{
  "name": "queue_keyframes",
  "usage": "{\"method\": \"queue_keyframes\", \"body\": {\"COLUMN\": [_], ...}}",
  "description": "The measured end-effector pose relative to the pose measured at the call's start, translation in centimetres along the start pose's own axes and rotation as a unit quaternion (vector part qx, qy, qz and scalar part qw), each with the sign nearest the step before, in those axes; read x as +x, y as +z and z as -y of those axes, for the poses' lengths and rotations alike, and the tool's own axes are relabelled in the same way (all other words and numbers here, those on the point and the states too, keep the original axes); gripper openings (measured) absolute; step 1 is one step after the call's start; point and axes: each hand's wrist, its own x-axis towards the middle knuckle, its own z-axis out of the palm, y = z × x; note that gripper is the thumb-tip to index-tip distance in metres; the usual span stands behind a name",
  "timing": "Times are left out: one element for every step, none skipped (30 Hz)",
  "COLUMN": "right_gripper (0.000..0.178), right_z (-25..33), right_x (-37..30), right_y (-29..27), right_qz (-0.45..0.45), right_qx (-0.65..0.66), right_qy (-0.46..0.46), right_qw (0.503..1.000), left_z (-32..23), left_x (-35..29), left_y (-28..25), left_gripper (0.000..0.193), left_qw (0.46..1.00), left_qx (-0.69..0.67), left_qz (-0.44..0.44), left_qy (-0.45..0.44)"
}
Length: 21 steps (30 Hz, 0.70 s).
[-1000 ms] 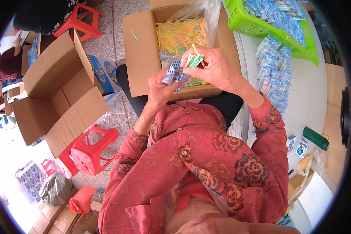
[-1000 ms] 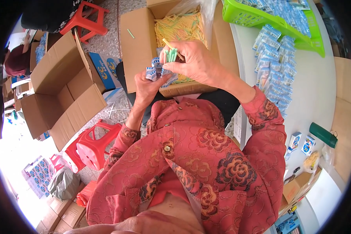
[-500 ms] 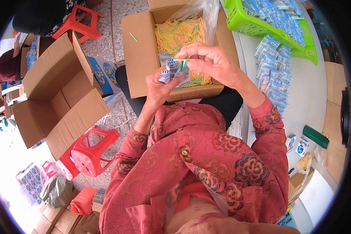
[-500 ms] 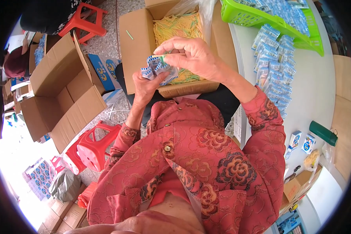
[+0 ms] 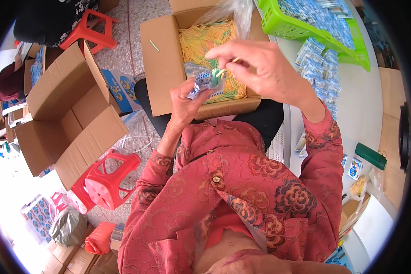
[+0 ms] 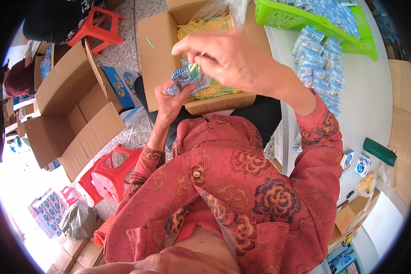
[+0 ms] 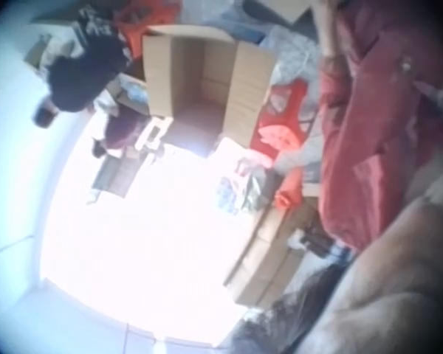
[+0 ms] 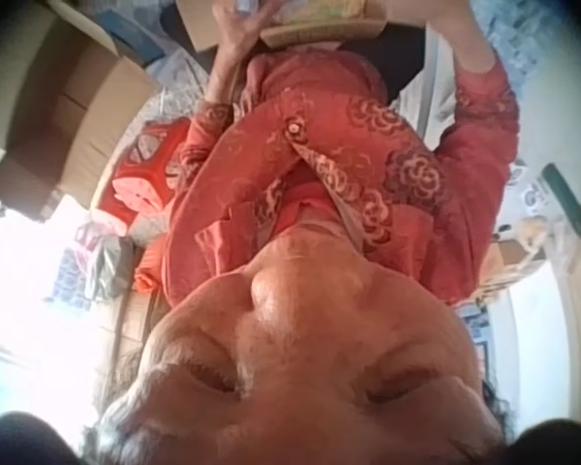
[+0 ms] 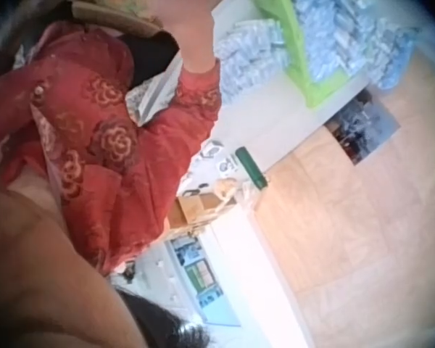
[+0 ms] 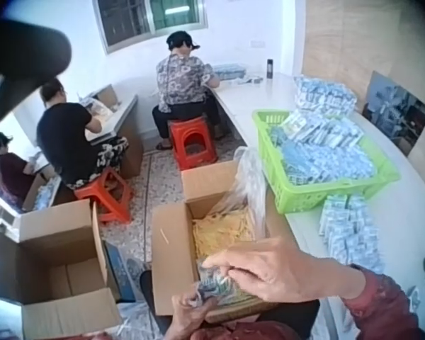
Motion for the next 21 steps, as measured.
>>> {"method": "queue_keyframes", "body": {"right_gripper": [0.028,0.031,0.031,0.032,0.033,0.033,0.034,0.035,0.035,0.035,0.035,0.033,0.033,0.03,0.027,0.027,0.022,0.018,0.011,0.011,0.01], "right_z": [0.1,0.0,-0.2,-0.3,-0.5,-0.5,-0.6,-0.6,-0.4,0.0,0.2,0.0,-0.4,-1.0,-1.5,-1.9,-2.1,-2.4,-2.8,-2.7,-2.5], "right_x": [0.2,0.1,0.0,-0.1,-0.2,-0.2,-0.2,-0.1,0.0,0.2,0.2,0.1,-0.2,-0.6,-1.0,-1.3,-1.6,-1.8,-2.1,-2.1,-2.1], "right_y": [0.2,0.6,1.0,1.4,1.7,2.1,2.4,2.7,2.3,1.6,0.9,0.4,0.3,0.5,0.8,1.0,1.1,1.3,1.6,1.6,1.7], "right_qz": [0.03,0.045,0.044,0.045,0.048,0.048,0.031,0.015,0.017,-0.012,-0.04,-0.03,-0.029,-0.028,-0.028,-0.028,-0.001,0.025,0.027,0.027,0.019], "right_qx": [-0.063,-0.06,-0.061,-0.074,-0.086,-0.086,-0.092,-0.097,-0.096,-0.071,-0.046,0.006,0.007,0.049,0.091,0.091,0.083,0.075,0.074,0.075,0.064], "right_qy": [-0.049,-0.069,-0.068,-0.082,-0.097,-0.097,-0.118,-0.14,-0.141,-0.092,-0.041,0.024,0.023,0.055,0.086,0.087,0.088,0.089,0.09,0.089,0.06], "right_qw": [0.996,0.995,0.995,0.993,0.99,0.99,0.988,0.985,0.985,0.993,0.997,0.999,0.999,0.997,0.992,0.992,0.993,0.993,0.993,0.993,0.996], "left_z": [0.0,-0.1,0.0,0.1,0.2,0.1,0.0,-0.1,-0.2,-0.4,-0.6,-0.7,-0.8,-0.9,-1.1,-1.3,-1.4,-1.2,-0.9,-0.7,-0.7], "left_x": [0.0,0.0,0.0,-0.1,-0.1,-0.2,-0.2,-0.3,-0.3,-0.3,-0.3,-0.3,-0.3,-0.3,-0.2,-0.2,-0.1,-0.1,-0.1,-0.1,-0.2], "left_y": [0.1,0.2,0.2,0.3,0.3,0.4,0.4,0.4,0.3,0.2,0.1,0.0,-0.3,-0.4,-0.4,-0.4,-0.4,-0.4,-0.4,-0.5,-0.4], "left_gripper": [0.013,0.013,0.013,0.013,0.013,0.013,0.013,0.014,0.014,0.015,0.015,0.015,0.016,0.016,0.016,0.016,0.016,0.016,0.016,0.016,0.016], "left_qw": [1.0,1.0,1.0,1.0,1.0,1.0,1.0,1.0,1.0,0.999,0.999,0.999,0.999,1.0,1.0,1.0,0.999,0.999,1.0,1.0,1.0], "left_qx": [-0.008,-0.017,-0.017,-0.02,-0.021,-0.021,-0.023,-0.025,-0.025,-0.032,-0.039,-0.039,-0.031,-0.025,-0.026,-0.03,-0.033,-0.034,-0.023,-0.01,-0.009], "left_qz": [-0.002,-0.003,-0.002,0.003,0.006,0.006,0.002,-0.005,-0.006,-0.01,-0.013,-0.014,-0.014,-0.01,-0.01,-0.007,-0.005,-0.003,0.0,0.003,0.002], "left_qy": [-0.001,-0.002,-0.002,0.0,0.0,0.001,0.002,0.002,0.002,-0.001,-0.004,-0.004,-0.002,0.0,0.0,-0.001,-0.003,-0.003,-0.001,0.001,0.0]}}
